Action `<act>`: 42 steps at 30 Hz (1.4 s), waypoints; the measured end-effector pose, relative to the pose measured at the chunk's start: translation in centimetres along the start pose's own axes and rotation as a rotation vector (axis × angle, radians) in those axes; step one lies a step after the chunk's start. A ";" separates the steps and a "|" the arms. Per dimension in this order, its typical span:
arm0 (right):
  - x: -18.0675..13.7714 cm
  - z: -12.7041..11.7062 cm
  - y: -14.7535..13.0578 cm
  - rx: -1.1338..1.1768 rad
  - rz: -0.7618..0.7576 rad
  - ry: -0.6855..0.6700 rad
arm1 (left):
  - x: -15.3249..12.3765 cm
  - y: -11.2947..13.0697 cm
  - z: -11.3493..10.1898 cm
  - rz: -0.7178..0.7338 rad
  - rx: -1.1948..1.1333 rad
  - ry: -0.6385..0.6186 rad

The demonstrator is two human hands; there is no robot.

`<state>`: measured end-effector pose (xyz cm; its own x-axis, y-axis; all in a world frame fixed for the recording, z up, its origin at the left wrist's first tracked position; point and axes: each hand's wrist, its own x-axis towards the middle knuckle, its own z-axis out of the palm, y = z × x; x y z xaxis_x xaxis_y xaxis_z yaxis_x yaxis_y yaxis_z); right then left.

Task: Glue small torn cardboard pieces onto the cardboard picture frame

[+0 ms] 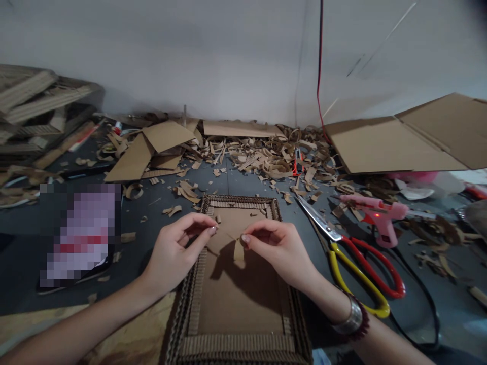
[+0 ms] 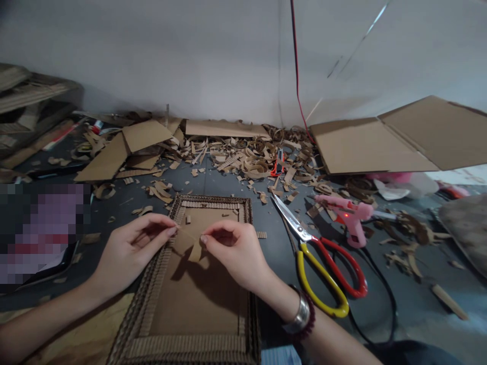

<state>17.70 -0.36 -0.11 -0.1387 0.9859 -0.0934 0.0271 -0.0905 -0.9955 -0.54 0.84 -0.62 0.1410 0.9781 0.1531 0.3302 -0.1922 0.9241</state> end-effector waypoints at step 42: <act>0.0 -0.1 0.1 0.024 -0.055 0.009 | 3.3 1.2 -5.1 0.459 1.036 0.025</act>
<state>17.83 -0.31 -0.18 -0.1304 0.9907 -0.0381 -0.0037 -0.0390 -0.9992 -4.40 4.24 2.76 0.4329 0.7972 0.4207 0.8676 -0.4952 0.0457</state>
